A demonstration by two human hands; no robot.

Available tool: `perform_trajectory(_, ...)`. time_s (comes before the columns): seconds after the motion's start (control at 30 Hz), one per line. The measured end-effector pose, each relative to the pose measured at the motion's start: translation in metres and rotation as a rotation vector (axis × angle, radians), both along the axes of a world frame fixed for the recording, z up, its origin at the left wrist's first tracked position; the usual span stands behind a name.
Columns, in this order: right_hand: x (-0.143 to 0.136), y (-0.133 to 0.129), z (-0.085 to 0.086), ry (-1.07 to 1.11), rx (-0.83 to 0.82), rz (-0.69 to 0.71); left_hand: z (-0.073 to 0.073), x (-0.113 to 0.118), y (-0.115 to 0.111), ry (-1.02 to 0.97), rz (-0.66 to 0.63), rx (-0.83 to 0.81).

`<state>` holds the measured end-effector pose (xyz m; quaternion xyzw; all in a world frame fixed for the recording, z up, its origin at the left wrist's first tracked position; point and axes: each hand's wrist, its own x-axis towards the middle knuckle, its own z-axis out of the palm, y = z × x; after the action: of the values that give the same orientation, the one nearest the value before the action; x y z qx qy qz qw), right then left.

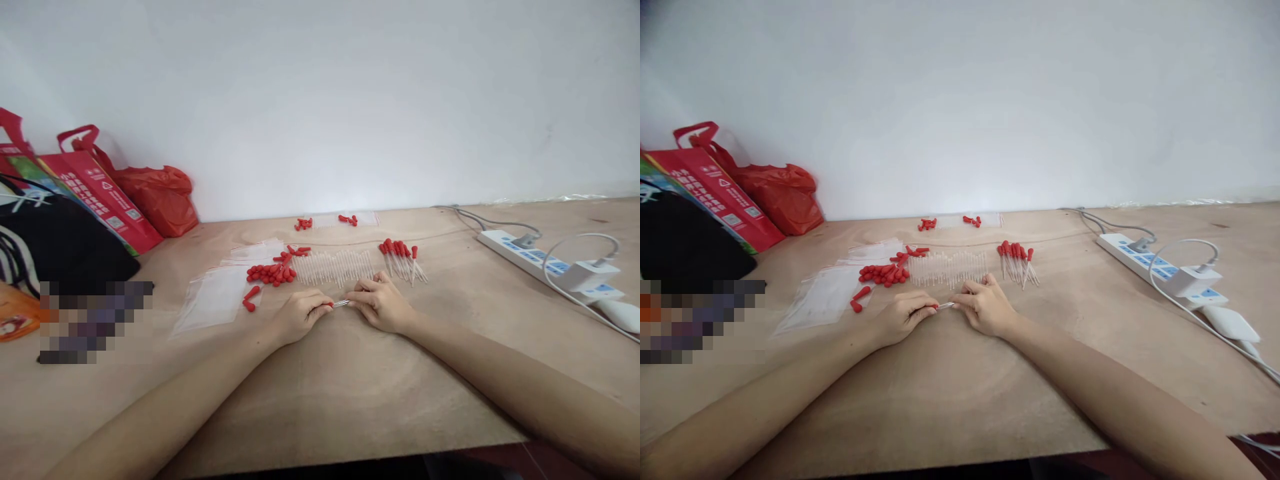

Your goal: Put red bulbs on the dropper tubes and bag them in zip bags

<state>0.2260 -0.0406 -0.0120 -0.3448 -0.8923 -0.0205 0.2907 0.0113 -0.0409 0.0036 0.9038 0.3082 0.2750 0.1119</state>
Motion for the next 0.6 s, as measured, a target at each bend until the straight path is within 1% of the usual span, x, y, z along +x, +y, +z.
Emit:
perform_trajectory(0.3, -0.0034, -0.0050, 0.0023, -0.053, 0.038, -0.003, -0.0001, 0.0011, -0.0019, 0.024, 0.019, 0.052)
perform_trajectory(0.6, -0.0095, -0.0080, 0.0036, -0.051, -0.056, 0.044, 0.0019, 0.0059, -0.0076, 0.055, -0.008, 0.084)
